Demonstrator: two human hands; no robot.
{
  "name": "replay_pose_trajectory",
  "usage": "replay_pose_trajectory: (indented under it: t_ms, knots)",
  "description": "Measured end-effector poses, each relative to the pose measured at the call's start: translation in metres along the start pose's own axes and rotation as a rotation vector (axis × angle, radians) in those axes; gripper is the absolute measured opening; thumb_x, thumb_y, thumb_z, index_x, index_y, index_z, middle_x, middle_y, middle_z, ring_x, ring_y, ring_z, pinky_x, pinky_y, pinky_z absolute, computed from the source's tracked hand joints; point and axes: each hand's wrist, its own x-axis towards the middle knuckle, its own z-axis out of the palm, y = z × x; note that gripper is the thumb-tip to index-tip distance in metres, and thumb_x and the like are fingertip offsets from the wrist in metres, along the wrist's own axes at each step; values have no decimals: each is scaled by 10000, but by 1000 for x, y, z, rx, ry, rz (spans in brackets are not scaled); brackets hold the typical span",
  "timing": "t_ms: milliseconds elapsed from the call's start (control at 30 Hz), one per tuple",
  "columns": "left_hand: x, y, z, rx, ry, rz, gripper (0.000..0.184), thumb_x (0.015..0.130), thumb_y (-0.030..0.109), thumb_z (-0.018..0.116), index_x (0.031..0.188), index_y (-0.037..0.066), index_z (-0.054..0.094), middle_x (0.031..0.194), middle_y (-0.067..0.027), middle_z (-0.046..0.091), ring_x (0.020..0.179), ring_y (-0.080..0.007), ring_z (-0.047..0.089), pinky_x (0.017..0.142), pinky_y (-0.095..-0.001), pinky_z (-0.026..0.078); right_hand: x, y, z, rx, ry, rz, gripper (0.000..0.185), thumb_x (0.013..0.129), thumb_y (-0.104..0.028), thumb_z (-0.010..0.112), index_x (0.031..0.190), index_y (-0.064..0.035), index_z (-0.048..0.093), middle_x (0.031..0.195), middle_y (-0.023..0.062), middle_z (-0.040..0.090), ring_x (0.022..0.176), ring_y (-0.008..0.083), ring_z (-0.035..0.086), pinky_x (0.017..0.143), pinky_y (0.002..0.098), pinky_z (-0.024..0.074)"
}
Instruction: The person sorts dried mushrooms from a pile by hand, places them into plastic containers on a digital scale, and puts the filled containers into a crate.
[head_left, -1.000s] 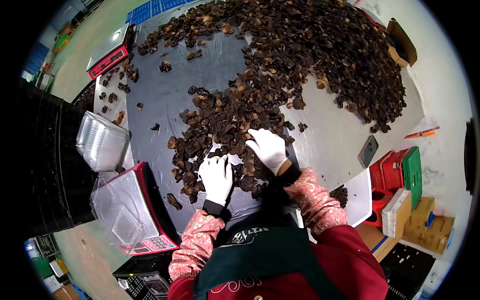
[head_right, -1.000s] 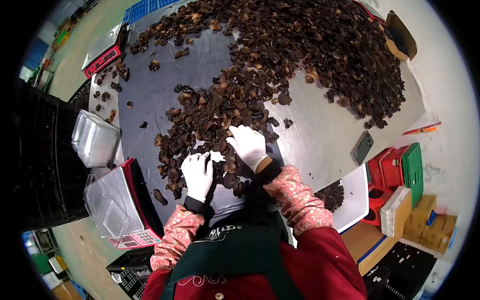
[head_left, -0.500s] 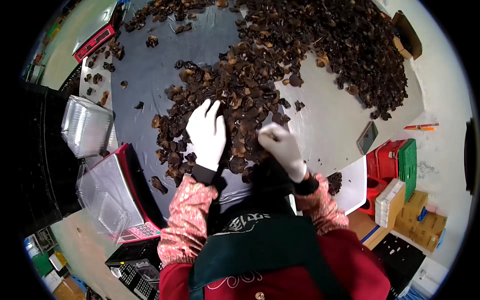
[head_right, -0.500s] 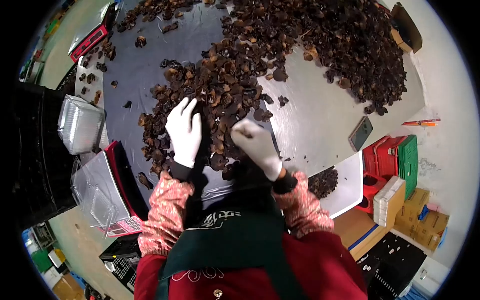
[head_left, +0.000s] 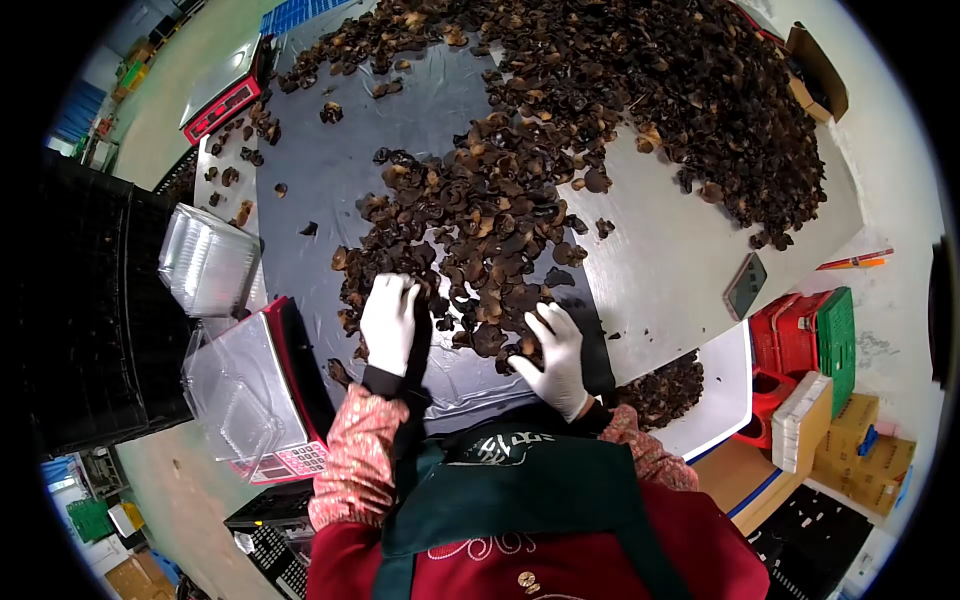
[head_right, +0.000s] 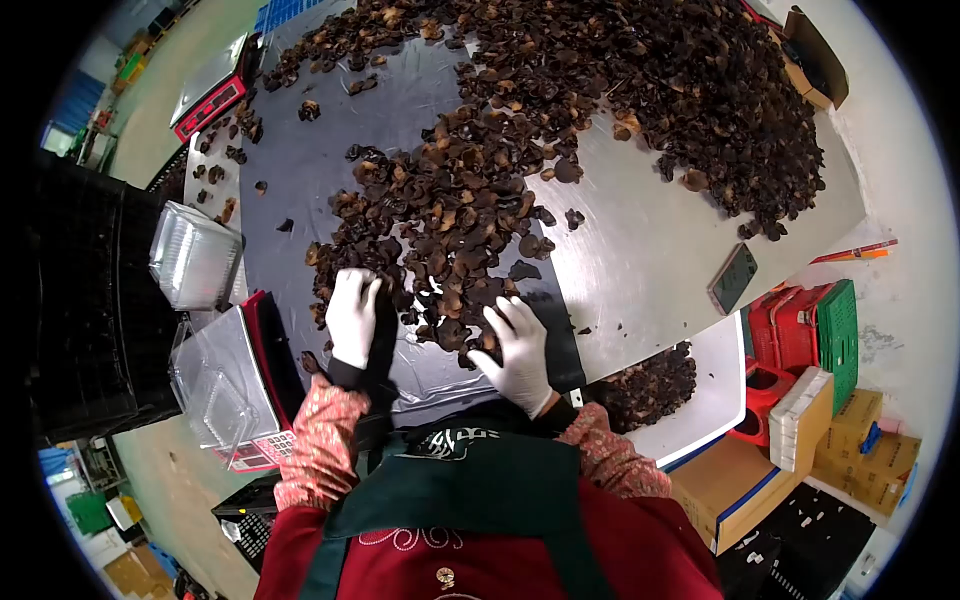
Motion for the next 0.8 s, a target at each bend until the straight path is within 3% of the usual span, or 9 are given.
replay_pose_trajectory:
  t_ms: [67, 133, 200, 233, 300, 433, 600, 633, 800]
  knots:
    - [-28, -18, -5, -48, 65, -92, 159, 845, 105, 721, 911, 41, 592, 938, -117, 615, 817, -326, 631, 731, -346, 511, 12, -14, 7, -31, -50, -75, 818, 640, -327, 865, 1341, -45, 550, 1433, 207, 424, 1340, 417, 375, 1088, 519, 320]
    - [-46, -35, -8, -246, 79, -317, 149, 897, 115, 684, 918, 15, 576, 850, -71, 608, 804, -233, 629, 729, -333, 504, 22, -16, 17, -118, -146, -151, 869, 698, -515, 792, 1413, -117, 501, 1489, 198, 364, 1376, 430, 299, 1111, 564, 257]
    - [-51, -45, -11, -445, 89, -537, 151, 965, 174, 620, 921, 39, 568, 765, 8, 559, 702, -106, 569, 615, -276, 470, 40, -22, 24, -265, -291, -136, 916, 692, -557, 775, 1463, -188, 444, 1510, 196, 349, 1386, 456, 283, 1100, 585, 266]
    - [-56, -49, -12, -444, 102, -541, 151, 965, 174, 620, 921, 39, 568, 765, 8, 559, 702, -106, 569, 615, -276, 470, 45, -23, 29, -322, -294, -138, 925, 691, -567, 771, 1474, -213, 430, 1516, 195, 346, 1386, 461, 285, 1089, 592, 282]
    - [-43, -19, -32, -872, 82, -799, 106, 1011, 209, 555, 952, 121, 556, 728, 46, 518, 502, -17, 411, 448, -190, 303, 58, -25, 33, -389, -209, -183, 931, 672, -559, 777, 1477, -250, 426, 1516, 185, 359, 1368, 458, 330, 1010, 595, 370]
    - [-43, -16, -32, -1036, 191, -800, 197, 1002, 312, 572, 967, 121, 542, 746, 23, 553, 477, -25, 399, 423, -183, 297, 75, -22, 36, -372, -269, -244, 896, 699, -513, 769, 1487, -282, 411, 1511, 163, 384, 1312, 438, 399, 915, 548, 419]
    - [-41, -15, -28, -1347, 137, -768, 244, 1006, 336, 556, 1052, 101, 509, 904, -80, 601, 720, -214, 639, 539, -306, 465, 82, -9, 41, -317, -295, -300, 554, 772, -340, 731, 1297, -205, 611, 1310, 105, 539, 1138, 328, 500, 841, 430, 436]
    - [-45, -12, -29, -1389, 107, -794, 229, 999, 302, 579, 1083, 94, 532, 924, -66, 607, 777, -187, 633, 602, -306, 481, 80, -4, 43, -240, -204, -307, 394, 781, -284, 715, 1158, -177, 679, 1213, 74, 571, 1092, 303, 509, 838, 411, 431]
    - [-45, 8, -38, -1438, 139, -748, 239, 986, 228, 613, 1144, 49, 613, 965, -37, 635, 830, -142, 606, 701, -286, 478, 82, 1, 48, -165, -183, -293, 225, 774, -215, 690, 996, -188, 708, 1046, 35, 616, 933, 250, 579, 682, 383, 519]
